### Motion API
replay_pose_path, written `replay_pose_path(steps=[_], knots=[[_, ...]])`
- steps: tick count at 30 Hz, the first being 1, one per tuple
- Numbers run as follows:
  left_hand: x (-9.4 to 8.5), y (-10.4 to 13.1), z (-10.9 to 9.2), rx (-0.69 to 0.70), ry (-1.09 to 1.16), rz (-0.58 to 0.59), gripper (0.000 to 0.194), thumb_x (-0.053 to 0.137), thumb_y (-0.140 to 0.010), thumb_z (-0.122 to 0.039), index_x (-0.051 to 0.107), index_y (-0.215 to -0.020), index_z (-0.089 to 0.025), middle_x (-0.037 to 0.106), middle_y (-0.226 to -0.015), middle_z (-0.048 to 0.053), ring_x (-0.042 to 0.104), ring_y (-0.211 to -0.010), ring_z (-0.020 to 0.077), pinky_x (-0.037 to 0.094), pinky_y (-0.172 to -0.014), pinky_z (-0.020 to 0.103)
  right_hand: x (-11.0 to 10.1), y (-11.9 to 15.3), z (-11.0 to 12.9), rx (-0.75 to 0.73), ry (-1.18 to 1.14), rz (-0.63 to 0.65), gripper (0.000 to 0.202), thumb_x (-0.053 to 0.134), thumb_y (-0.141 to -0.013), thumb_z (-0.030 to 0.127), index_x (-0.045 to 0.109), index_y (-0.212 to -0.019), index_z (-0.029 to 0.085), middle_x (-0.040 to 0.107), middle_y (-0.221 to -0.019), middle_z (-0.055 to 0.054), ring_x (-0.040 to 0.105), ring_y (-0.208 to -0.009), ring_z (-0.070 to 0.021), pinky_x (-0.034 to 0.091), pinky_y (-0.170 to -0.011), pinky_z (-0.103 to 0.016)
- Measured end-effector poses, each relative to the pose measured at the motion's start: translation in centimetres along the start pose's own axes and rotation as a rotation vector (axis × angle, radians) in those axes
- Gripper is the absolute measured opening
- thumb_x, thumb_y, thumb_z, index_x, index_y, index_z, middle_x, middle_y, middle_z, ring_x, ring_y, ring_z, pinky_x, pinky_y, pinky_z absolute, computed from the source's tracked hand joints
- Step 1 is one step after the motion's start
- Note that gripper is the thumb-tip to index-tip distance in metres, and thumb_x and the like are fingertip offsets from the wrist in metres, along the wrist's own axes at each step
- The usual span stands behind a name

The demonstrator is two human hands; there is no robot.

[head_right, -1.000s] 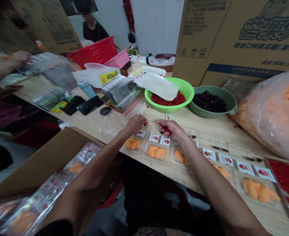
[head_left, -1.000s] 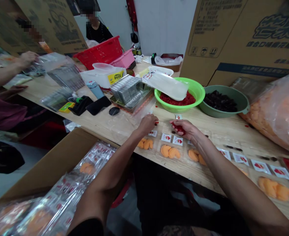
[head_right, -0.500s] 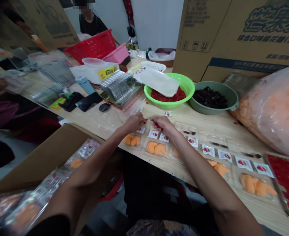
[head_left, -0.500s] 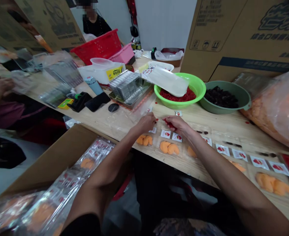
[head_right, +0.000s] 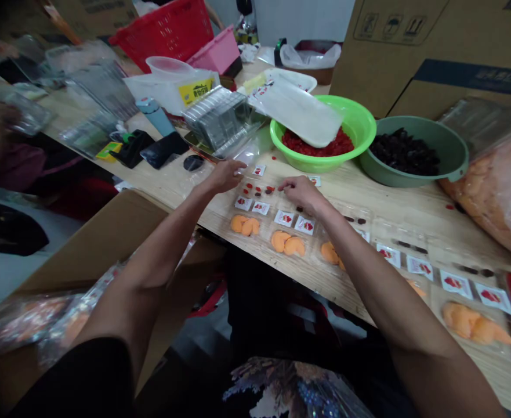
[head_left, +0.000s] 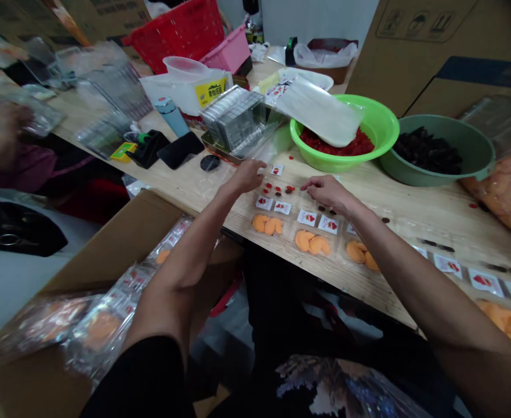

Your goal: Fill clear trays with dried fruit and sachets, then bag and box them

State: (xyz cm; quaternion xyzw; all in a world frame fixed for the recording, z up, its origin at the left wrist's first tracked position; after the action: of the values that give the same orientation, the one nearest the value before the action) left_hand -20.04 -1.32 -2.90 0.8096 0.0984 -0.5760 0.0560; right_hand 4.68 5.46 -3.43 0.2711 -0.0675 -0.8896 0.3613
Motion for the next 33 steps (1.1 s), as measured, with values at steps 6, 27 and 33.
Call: replay_pose_path(steps=[6, 27, 33], knots=[[1.0, 0.4, -0.8, 0.148, 0.135, 0.065, 0.018, 0.074, -0.079, -0.027, 0.080, -0.093, -0.018, 0.073, -0.097, 0.007, 0.065, -0.095, 0.0223, 0.051, -0.090, 0.034, 1.6, -1.2, 1.5, -0.112, 0.434, 0.021, 0.040, 0.056, -0.085, 0.013, 0.081, -0.114, 0.025, 0.063, -0.060, 0.001, 0.048, -0.052, -0.0131, 0.037, -0.059, -0.026], [2.7, 0.5, -3.9, 0.191, -0.084, 0.048, 0.022, 0.059, -0.090, -0.022, 0.078, -0.100, -0.019, 0.075, -0.104, 0.010, 0.068, -0.097, 0.0232, 0.050, -0.089, 0.035, -0.3, -1.6, 0.7, 0.068, -0.169, -0.008, 0.012, 0.064, -0.089, 0.019, 0.074, -0.093, 0.014, 0.050, -0.055, 0.002, 0.036, -0.045, -0.0090, 0.026, -0.041, -0.021], [3.0, 1.5, -6.2, 0.308, -0.089, 0.009, 0.025, 0.057, -0.092, -0.024, 0.079, -0.101, -0.020, 0.073, -0.108, 0.010, 0.065, -0.107, 0.0242, 0.049, -0.097, 0.037, -5.3, 1.2, -1.5, 0.161, -0.617, 0.032, 0.024, 0.057, -0.082, 0.002, 0.068, -0.102, 0.009, 0.054, -0.064, 0.001, 0.038, -0.045, -0.0060, 0.019, -0.034, -0.016]])
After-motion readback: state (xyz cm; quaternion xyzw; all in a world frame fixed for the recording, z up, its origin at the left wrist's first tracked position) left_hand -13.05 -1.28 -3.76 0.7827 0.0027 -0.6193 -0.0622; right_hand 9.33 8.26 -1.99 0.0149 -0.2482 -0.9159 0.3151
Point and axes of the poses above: each hand's wrist, its own y-axis away from the middle knuckle, its own x-axis out of the palm, z = x × y, the point moved 4 cm from there along -y, towards the middle knuckle
